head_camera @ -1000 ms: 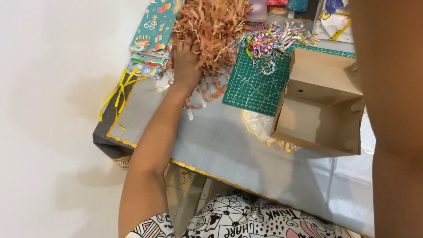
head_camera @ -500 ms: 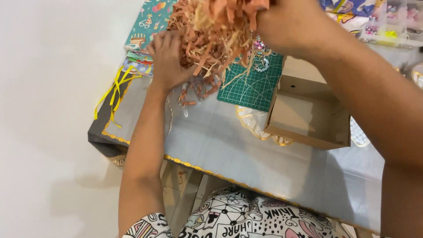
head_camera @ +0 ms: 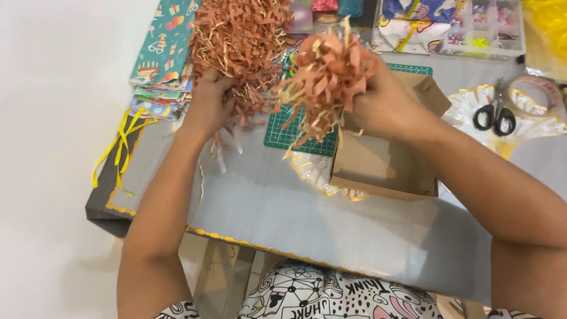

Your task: The person assembles a small cardboard gift box by folding the panels and then fills it with shredded paper filler.

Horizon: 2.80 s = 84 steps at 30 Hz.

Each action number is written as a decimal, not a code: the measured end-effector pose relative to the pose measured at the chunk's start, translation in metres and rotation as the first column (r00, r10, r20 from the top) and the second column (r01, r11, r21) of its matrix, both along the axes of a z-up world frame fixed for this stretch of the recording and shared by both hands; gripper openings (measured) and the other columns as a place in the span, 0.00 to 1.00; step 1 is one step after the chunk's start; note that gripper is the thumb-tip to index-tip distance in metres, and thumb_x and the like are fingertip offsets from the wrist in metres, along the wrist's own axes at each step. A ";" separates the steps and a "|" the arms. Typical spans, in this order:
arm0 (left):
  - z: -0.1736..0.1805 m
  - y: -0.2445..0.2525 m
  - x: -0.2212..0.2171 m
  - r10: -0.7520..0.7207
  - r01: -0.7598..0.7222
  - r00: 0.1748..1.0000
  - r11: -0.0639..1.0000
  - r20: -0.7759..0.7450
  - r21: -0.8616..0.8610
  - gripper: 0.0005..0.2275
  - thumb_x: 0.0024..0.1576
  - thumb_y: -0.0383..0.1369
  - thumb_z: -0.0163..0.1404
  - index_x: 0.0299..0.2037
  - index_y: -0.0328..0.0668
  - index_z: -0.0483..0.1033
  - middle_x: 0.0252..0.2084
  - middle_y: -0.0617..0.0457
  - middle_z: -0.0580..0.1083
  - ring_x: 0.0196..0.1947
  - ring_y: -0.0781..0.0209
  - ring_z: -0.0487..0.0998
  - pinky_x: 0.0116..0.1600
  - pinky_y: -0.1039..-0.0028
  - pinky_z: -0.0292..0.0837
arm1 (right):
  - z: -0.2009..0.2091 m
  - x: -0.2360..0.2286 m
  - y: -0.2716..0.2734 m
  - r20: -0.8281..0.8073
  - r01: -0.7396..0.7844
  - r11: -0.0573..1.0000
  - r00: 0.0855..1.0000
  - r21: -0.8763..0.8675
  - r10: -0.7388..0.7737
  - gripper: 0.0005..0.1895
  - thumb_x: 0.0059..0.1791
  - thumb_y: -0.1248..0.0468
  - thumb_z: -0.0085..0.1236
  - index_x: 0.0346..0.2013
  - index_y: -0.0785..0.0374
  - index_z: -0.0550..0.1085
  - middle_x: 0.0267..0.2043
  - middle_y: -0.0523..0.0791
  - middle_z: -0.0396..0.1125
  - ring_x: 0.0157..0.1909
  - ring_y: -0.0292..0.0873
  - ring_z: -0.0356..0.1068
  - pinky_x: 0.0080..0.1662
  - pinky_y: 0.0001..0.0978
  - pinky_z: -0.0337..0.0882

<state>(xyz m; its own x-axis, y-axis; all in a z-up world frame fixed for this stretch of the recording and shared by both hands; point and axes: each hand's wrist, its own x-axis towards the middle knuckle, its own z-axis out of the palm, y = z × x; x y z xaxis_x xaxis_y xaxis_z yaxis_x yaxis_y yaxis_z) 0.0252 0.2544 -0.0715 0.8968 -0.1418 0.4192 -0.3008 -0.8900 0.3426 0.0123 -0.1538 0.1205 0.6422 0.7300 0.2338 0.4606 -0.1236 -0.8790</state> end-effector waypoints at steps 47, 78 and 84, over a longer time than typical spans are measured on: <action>0.201 -0.220 -0.097 -0.410 0.404 0.908 0.912 -0.090 -0.078 0.26 0.74 0.53 0.41 0.68 0.41 0.79 0.69 0.42 0.76 0.66 0.41 0.81 0.62 0.49 0.76 | -0.053 -0.028 -0.054 0.093 -0.096 0.992 0.990 -0.085 0.104 0.18 0.57 0.62 0.65 0.62 0.54 0.74 0.52 0.43 0.82 0.51 0.41 0.82 0.49 0.37 0.78; 0.215 -0.221 -0.054 -0.385 0.338 0.922 0.734 0.049 -0.589 0.10 0.79 0.21 0.50 0.43 0.40 0.71 0.39 0.53 0.79 0.27 0.57 0.93 0.26 0.81 0.77 | 0.011 0.039 -0.148 0.018 0.277 0.961 0.961 -0.005 -0.277 0.06 0.66 0.68 0.69 0.48 0.60 0.77 0.45 0.37 0.71 0.49 0.28 0.71 0.50 0.22 0.75; 0.206 -0.224 -0.057 -0.554 0.385 0.831 0.629 -0.042 -0.675 0.09 0.79 0.40 0.41 0.55 0.45 0.68 0.52 0.54 0.73 0.59 0.59 0.87 0.59 0.66 0.98 | -0.011 0.038 -0.120 0.063 0.149 0.951 0.983 0.270 -0.172 0.08 0.69 0.65 0.62 0.51 0.58 0.70 0.50 0.40 0.66 0.53 0.35 0.70 0.56 0.29 0.71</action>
